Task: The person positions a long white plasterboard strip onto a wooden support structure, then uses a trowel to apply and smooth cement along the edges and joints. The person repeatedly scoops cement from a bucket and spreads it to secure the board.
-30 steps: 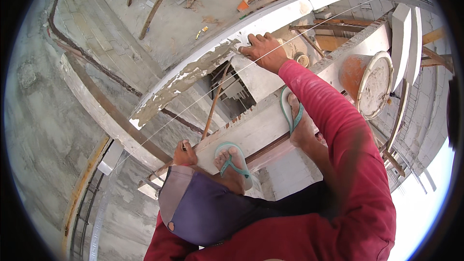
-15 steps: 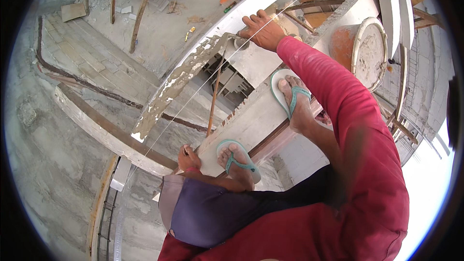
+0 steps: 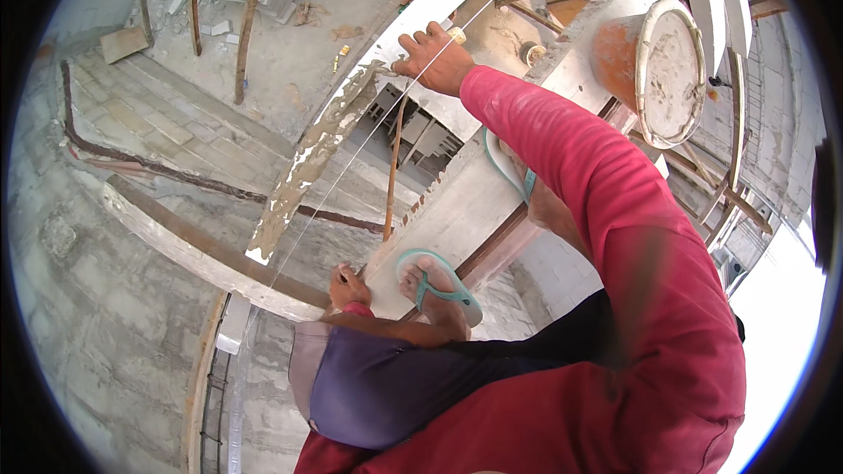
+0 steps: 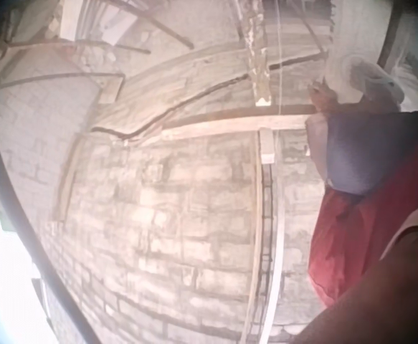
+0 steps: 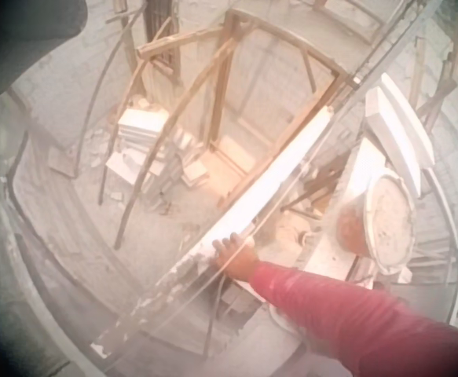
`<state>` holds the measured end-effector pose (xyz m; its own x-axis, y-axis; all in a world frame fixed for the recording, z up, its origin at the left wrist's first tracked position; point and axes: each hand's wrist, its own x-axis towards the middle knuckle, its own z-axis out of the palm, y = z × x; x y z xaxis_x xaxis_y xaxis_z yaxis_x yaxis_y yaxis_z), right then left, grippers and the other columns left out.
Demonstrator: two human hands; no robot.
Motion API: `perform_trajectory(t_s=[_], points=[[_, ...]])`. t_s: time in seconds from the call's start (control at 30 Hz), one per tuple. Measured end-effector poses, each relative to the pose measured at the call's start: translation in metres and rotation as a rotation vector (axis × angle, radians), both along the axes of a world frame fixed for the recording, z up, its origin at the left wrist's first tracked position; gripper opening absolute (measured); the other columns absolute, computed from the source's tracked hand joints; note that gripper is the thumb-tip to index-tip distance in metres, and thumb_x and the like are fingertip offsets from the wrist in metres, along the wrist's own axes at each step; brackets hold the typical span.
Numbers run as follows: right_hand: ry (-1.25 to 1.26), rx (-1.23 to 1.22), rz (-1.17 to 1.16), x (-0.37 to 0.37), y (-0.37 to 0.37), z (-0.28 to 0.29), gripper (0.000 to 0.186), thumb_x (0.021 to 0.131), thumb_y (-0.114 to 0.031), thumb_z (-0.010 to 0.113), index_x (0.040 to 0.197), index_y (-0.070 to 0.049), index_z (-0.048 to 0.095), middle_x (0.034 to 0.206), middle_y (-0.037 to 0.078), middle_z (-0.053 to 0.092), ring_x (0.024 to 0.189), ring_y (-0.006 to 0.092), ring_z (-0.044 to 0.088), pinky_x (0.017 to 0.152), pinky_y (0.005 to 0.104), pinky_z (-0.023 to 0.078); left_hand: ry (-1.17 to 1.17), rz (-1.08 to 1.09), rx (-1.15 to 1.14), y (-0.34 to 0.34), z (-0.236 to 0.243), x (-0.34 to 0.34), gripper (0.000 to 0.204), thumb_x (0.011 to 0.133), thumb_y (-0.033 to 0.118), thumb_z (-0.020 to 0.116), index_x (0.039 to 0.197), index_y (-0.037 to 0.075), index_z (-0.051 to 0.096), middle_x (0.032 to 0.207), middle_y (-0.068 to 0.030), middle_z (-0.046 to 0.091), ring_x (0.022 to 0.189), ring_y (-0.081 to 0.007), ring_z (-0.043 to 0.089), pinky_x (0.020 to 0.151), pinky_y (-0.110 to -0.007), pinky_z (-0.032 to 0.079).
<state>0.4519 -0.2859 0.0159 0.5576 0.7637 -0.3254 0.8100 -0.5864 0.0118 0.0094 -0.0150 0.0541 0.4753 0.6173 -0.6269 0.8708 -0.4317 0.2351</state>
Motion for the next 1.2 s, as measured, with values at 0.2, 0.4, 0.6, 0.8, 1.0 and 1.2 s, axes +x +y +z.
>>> perform_trajectory(t_s=[0.2, 0.4, 0.6, 0.8, 1.0, 1.2], points=[[-0.034, 0.032, -0.109, 0.012, -0.026, -0.006, 0.026, 0.101, -0.021, 0.057, 0.117, -0.032, 0.074, 0.11, 0.006, 0.061, 0.103, 0.0226, 0.068, 0.088, 0.0427, 0.044, -0.016, -0.017, 0.011, 0.001, -0.003, -0.005, 0.044, 0.106, 0.044, 0.046, 0.112, 0.011, 0.075, 0.097, -0.0139, 0.078, 0.094, -0.0377, 0.074, 0.084, -0.048, 0.055], [-0.011, 0.037, -0.143, 0.015, -0.032, 0.004, 0.027, 0.101, -0.022, 0.056, 0.121, -0.031, 0.072, 0.111, 0.007, 0.06, 0.103, 0.0242, 0.068, 0.091, 0.0462, 0.047, 0.052, -0.043, 0.043, 0.002, -0.005, -0.003, 0.046, 0.106, 0.045, 0.045, 0.112, 0.011, 0.075, 0.098, -0.0148, 0.077, 0.096, -0.0383, 0.073, 0.084, -0.05, 0.054], [0.076, -0.014, -0.323, 0.01, -0.038, 0.021, 0.03, 0.101, -0.025, 0.059, 0.129, -0.029, 0.069, 0.115, 0.01, 0.06, 0.103, 0.0294, 0.07, 0.091, 0.0496, 0.052, 0.032, 0.012, -0.023, 0.001, 0.0, 0.0, 0.045, 0.106, 0.043, 0.045, 0.113, 0.01, 0.074, 0.102, -0.0202, 0.076, 0.099, -0.0449, 0.071, 0.085, -0.051, 0.053], [0.109, -0.032, -0.274, 0.009, -0.037, 0.035, 0.031, 0.1, -0.032, 0.066, 0.131, -0.028, 0.068, 0.119, 0.014, 0.059, 0.096, 0.0343, 0.071, 0.087, 0.0499, 0.053, 0.131, -0.011, -0.03, 0.003, 0.017, 0.015, 0.047, 0.106, 0.045, 0.047, 0.118, 0.008, 0.073, 0.109, -0.0244, 0.075, 0.105, -0.0466, 0.07, 0.09, -0.053, 0.053], [0.036, 0.043, -0.093, -0.013, 0.015, 0.015, 0.028, 0.097, -0.023, 0.063, 0.124, -0.028, 0.07, 0.108, 0.01, 0.058, 0.099, 0.0277, 0.067, 0.086, 0.0472, 0.049, 0.145, 0.094, 0.017, 0.005, 0.013, 0.011, 0.045, 0.101, 0.052, 0.054, 0.116, 0.015, 0.076, 0.106, -0.0192, 0.078, 0.1, -0.042, 0.073, 0.086, -0.053, 0.055], [0.303, -0.031, -0.42, -0.001, -0.004, 0.046, 0.037, 0.101, -0.034, 0.066, 0.133, -0.016, 0.066, 0.119, 0.022, 0.065, 0.105, 0.0421, 0.071, 0.089, 0.0527, 0.056, 0.083, 0.088, -0.063, 0.008, -0.01, -0.01, 0.041, 0.101, 0.051, 0.055, 0.114, 0.017, 0.075, 0.101, -0.0163, 0.077, 0.099, -0.0405, 0.072, 0.088, -0.053, 0.055]])
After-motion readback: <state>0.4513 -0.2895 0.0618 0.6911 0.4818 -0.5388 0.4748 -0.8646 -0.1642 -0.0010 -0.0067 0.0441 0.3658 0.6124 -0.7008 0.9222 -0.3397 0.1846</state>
